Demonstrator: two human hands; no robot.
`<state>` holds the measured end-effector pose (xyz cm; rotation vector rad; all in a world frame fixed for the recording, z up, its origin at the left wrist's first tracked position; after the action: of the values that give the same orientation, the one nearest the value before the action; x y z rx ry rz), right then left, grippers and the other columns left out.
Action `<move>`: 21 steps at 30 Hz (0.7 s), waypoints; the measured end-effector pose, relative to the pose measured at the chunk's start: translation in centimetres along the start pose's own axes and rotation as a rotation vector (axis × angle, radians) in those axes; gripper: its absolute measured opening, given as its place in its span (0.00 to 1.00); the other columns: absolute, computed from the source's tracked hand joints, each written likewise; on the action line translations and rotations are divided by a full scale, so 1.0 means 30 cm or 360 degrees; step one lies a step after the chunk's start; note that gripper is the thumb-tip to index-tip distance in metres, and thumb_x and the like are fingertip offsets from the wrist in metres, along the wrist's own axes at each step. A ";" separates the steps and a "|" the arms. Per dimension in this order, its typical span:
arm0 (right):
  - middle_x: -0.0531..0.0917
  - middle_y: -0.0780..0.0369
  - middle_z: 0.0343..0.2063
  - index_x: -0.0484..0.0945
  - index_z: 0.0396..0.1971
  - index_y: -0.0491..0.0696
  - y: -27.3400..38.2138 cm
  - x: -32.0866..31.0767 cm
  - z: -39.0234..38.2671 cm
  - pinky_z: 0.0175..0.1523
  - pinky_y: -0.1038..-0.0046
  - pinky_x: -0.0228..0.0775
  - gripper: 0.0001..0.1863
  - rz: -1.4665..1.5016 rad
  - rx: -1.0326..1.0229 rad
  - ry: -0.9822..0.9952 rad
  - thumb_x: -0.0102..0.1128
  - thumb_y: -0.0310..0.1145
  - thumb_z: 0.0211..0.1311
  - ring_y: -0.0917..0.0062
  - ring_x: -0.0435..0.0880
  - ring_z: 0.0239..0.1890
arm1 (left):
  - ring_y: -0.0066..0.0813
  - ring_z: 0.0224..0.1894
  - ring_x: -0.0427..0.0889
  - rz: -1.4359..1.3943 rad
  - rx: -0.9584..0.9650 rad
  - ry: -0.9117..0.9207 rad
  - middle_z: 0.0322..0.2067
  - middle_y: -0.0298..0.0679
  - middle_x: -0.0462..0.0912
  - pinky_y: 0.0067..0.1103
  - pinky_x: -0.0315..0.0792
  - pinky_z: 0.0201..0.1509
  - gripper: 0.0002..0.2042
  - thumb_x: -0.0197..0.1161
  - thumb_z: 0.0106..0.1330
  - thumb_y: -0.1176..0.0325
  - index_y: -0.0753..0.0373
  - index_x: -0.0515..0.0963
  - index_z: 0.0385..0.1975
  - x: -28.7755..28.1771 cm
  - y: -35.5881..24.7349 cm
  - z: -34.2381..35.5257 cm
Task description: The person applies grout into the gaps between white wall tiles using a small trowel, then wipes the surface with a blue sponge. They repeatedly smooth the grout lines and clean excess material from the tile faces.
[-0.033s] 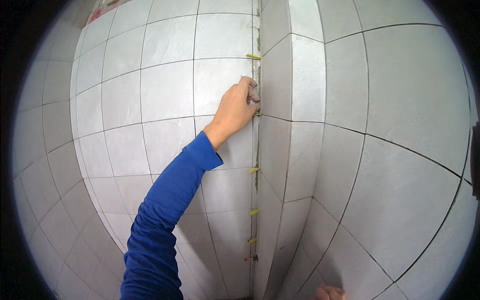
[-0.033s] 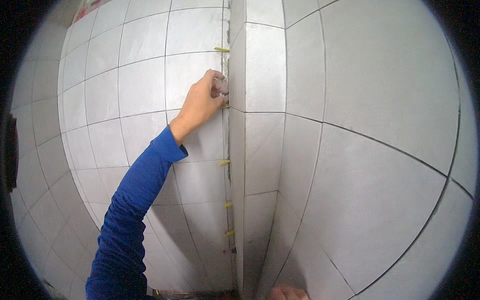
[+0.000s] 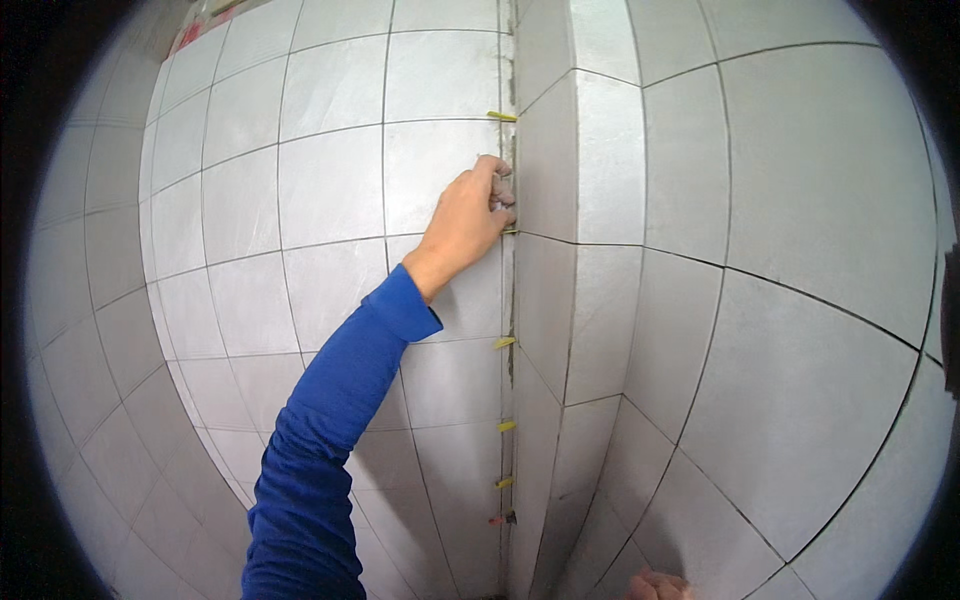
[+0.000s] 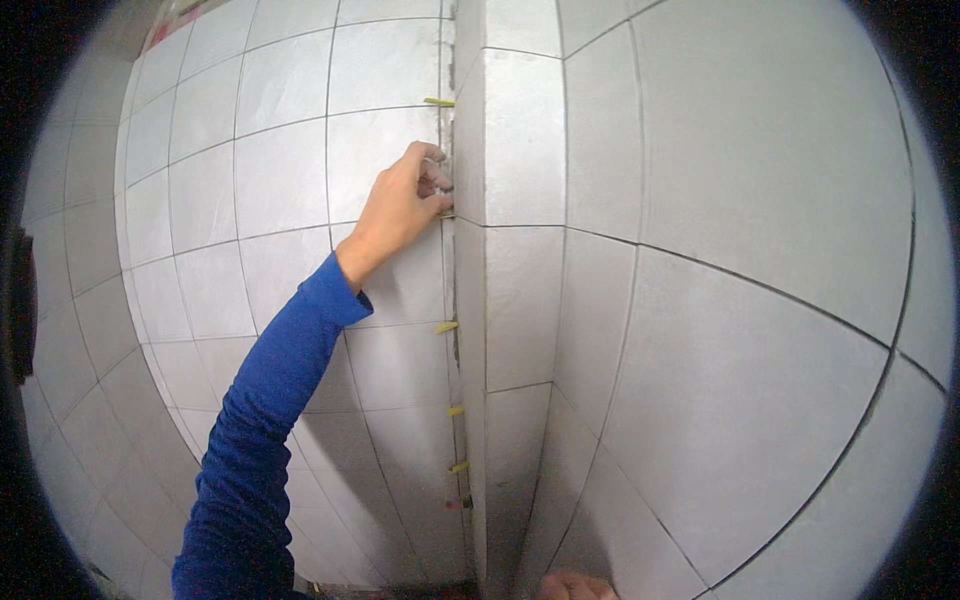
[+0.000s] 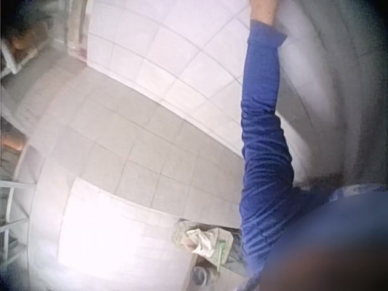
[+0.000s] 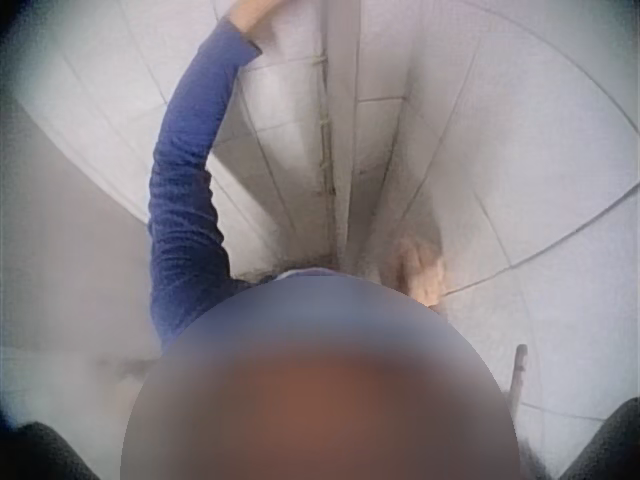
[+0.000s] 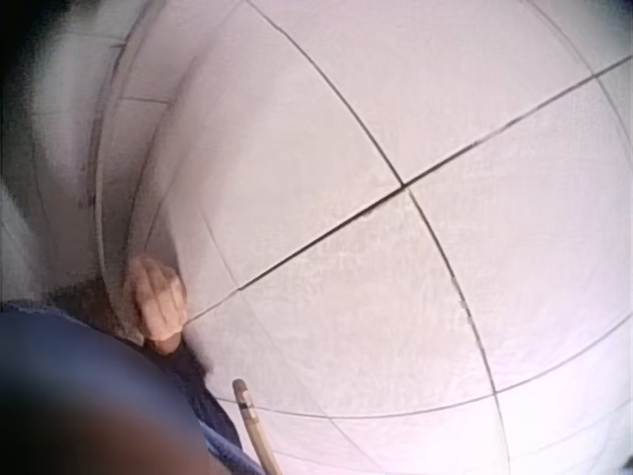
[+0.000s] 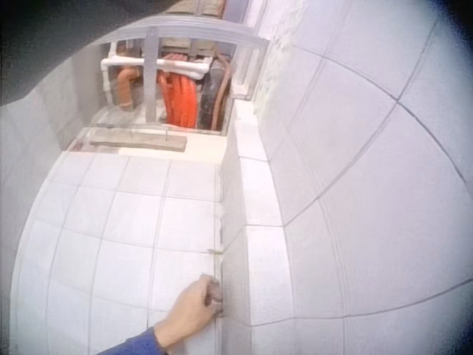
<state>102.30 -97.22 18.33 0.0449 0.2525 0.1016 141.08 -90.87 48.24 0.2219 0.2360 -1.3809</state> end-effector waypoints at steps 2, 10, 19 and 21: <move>0.86 0.49 0.38 0.85 0.44 0.40 0.011 0.005 -0.003 0.43 0.59 0.80 0.18 0.0011 0.0016 -0.0121 0.70 0.24 0.51 0.55 0.87 0.37 | 0.43 0.33 0.84 -0.0044 0.0036 0.0002 0.33 0.44 0.85 0.33 0.79 0.42 0.25 0.75 0.52 0.78 0.66 0.71 0.49 -0.008 0.003 0.016; 0.87 0.51 0.39 0.86 0.42 0.40 0.013 -0.001 -0.006 0.44 0.60 0.80 0.17 0.0069 0.0084 -0.0115 0.70 0.23 0.49 0.57 0.87 0.38 | 0.30 0.30 0.83 -0.0035 -0.0007 0.0135 0.34 0.41 0.85 0.25 0.79 0.36 0.26 0.77 0.52 0.80 0.65 0.71 0.50 -0.014 0.010 0.049; 0.87 0.52 0.38 0.86 0.41 0.41 0.035 -0.008 -0.001 0.43 0.60 0.80 0.16 0.0068 0.0200 -0.0082 0.70 0.23 0.49 0.57 0.87 0.37 | 0.27 0.32 0.83 -0.0086 0.0037 0.0098 0.36 0.41 0.86 0.22 0.79 0.40 0.25 0.77 0.54 0.78 0.64 0.72 0.50 -0.021 0.037 0.036; 0.87 0.51 0.37 0.86 0.40 0.42 0.032 -0.009 -0.011 0.42 0.60 0.80 0.15 0.0033 0.0161 -0.0107 0.71 0.23 0.49 0.56 0.87 0.37 | 0.26 0.34 0.84 -0.0084 0.0007 0.0065 0.37 0.40 0.87 0.22 0.80 0.41 0.25 0.78 0.55 0.76 0.64 0.72 0.51 -0.022 0.048 0.036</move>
<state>101.88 -96.28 18.13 0.1513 0.1897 0.1080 142.43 -90.30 49.49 0.2491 0.2743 -1.4303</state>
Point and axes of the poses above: each hand's wrist, its own z-axis towards the middle knuckle, its own x-axis out of the palm, y = z × x, the point moved 1 cm from there along z, towards the middle knuckle
